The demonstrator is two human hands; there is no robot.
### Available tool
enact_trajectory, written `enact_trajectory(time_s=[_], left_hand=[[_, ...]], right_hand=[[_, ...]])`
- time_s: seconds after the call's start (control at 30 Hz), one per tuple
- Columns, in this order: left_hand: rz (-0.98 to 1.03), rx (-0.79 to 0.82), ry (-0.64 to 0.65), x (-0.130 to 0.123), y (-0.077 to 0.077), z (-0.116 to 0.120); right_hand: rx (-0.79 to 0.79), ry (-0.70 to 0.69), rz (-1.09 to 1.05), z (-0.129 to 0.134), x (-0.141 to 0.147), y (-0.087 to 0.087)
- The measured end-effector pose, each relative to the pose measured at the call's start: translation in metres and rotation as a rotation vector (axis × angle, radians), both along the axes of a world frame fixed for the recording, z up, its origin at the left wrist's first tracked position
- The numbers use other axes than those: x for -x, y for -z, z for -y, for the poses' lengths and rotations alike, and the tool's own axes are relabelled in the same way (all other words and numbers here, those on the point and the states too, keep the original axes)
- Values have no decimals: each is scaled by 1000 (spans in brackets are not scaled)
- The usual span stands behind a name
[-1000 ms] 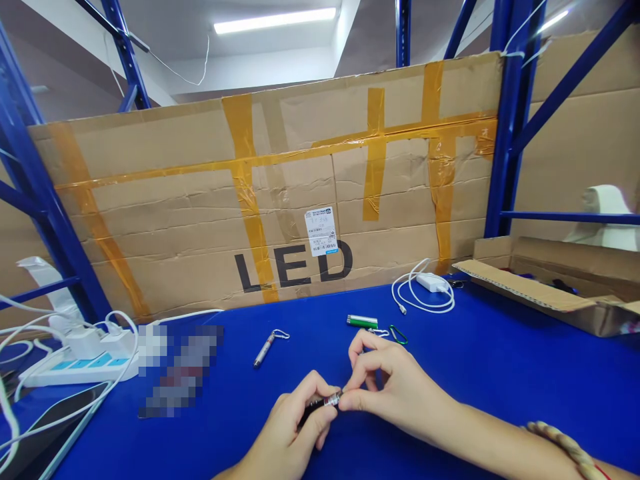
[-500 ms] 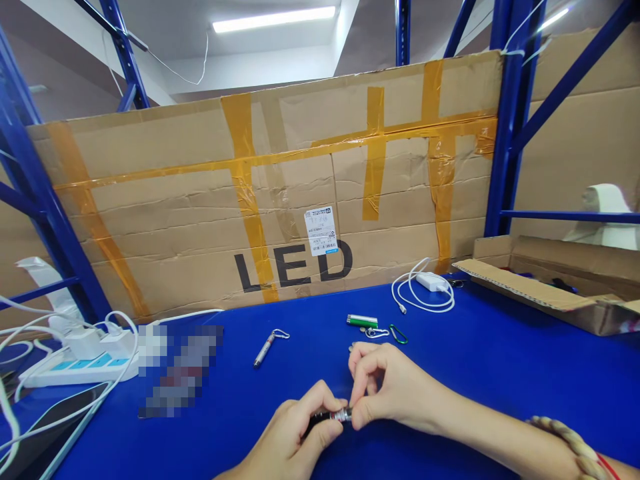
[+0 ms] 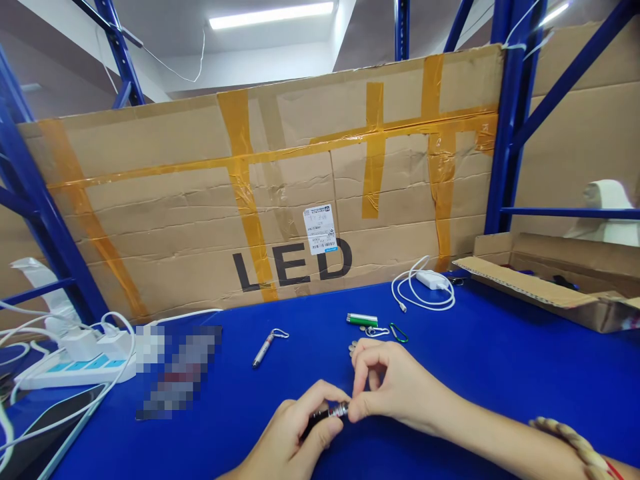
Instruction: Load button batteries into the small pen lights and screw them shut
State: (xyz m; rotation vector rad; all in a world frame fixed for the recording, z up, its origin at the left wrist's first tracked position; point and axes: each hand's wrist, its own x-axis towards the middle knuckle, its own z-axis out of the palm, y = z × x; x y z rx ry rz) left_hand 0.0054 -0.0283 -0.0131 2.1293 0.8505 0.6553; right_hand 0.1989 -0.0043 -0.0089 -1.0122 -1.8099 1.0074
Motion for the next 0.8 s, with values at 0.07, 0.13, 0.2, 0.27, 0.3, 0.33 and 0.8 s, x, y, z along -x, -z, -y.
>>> enact_trajectory(time_s=[0.07, 0.13, 0.2, 0.27, 0.3, 0.33, 0.8], left_hand=[[35, 10, -62, -1, -1, 1], [65, 28, -128, -3, -3, 1], [85, 61, -167, -4, -6, 2], [105, 90, -180, -5, -9, 4], [117, 102, -181, -6, -10, 4], [128, 111, -177, -6, -11, 4], [62, -148, -59, -3, -5, 6]], right_hand=[[-93, 4, -6, 1, 1, -1], [-217, 3, -10, 2, 1, -3], [-360, 2, 16, 4, -1, -5], [-518, 15, 78, 6, -4, -7], [-601, 26, 117, 6, -6, -8], [-682, 33, 161, 6, -8, -9], [-221, -91, 38, 3, -4, -11]])
